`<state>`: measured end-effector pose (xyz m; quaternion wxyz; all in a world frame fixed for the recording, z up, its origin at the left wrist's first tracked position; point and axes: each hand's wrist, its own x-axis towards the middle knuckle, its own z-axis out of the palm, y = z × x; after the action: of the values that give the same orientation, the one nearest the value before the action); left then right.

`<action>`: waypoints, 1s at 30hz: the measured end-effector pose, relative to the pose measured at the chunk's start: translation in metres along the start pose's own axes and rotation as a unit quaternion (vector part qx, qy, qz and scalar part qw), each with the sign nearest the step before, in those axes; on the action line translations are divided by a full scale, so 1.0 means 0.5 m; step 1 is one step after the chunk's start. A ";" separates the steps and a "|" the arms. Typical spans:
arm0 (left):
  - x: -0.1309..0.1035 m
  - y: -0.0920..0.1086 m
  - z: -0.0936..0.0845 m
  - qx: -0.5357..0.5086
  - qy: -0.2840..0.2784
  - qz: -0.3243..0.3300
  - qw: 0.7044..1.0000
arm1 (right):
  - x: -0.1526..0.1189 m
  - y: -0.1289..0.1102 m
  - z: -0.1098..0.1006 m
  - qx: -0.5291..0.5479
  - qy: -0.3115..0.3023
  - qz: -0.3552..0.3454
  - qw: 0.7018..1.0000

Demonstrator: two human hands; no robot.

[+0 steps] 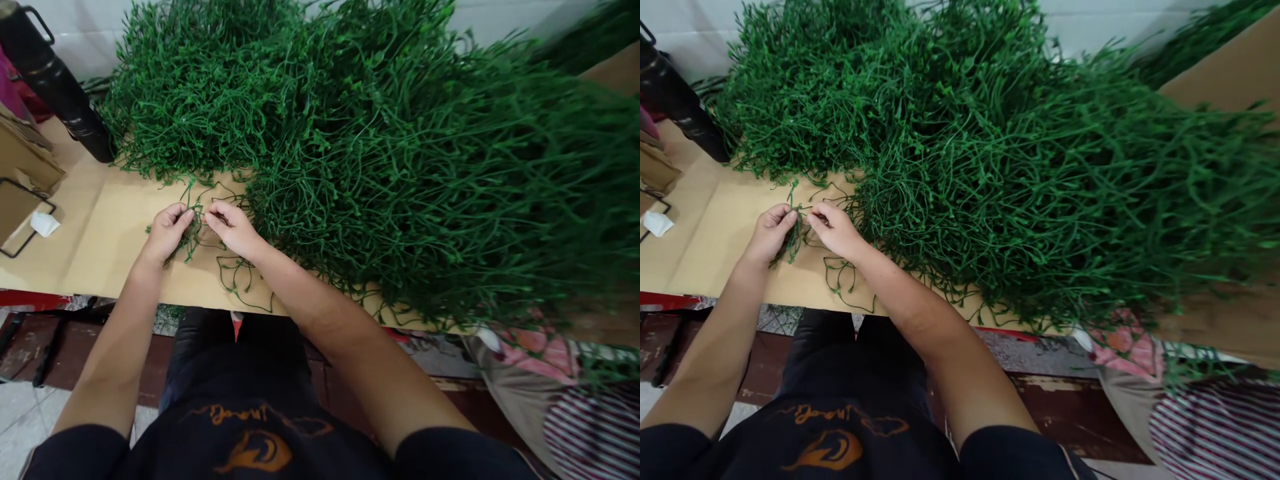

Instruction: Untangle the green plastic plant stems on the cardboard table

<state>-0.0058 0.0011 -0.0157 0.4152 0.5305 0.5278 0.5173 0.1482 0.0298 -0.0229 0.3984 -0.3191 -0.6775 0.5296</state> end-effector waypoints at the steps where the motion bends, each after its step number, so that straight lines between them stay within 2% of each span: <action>1: 0.001 -0.002 0.000 0.000 0.003 -0.002 1.000 | -0.001 0.004 0.001 0.006 -0.009 -0.001 1.000; 4: 0.003 -0.006 0.000 -0.004 0.001 -0.005 1.000 | -0.002 0.015 0.003 0.015 -0.042 0.009 0.999; 10: 0.004 -0.008 0.001 -0.016 -0.002 -0.016 1.000 | -0.004 0.004 -0.002 -0.084 -0.054 0.007 0.995; 14: 0.002 -0.006 0.003 -0.030 0.009 -0.022 0.999 | -0.005 0.003 -0.007 -0.034 -0.051 0.001 0.998; 20: 0.001 -0.002 0.007 0.001 -0.005 -0.016 1.000 | -0.001 0.008 0.003 0.076 -0.033 0.041 0.996; 24: 0.000 -0.001 0.011 -0.017 -0.017 -0.019 1.000 | 0.001 0.010 0.013 0.066 -0.005 0.066 0.996; 28: -0.005 0.005 0.014 -0.025 -0.033 -0.035 0.999 | -0.001 0.010 0.012 0.059 -0.009 0.058 0.997; 30: -0.008 0.009 0.015 -0.013 -0.044 -0.033 0.998 | -0.001 0.006 0.007 0.053 0.010 0.046 0.997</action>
<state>0.0025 -0.0023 -0.0125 0.4622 0.5294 0.5194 0.4862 0.1453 0.0284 -0.0265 0.3964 -0.3338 -0.6292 0.5793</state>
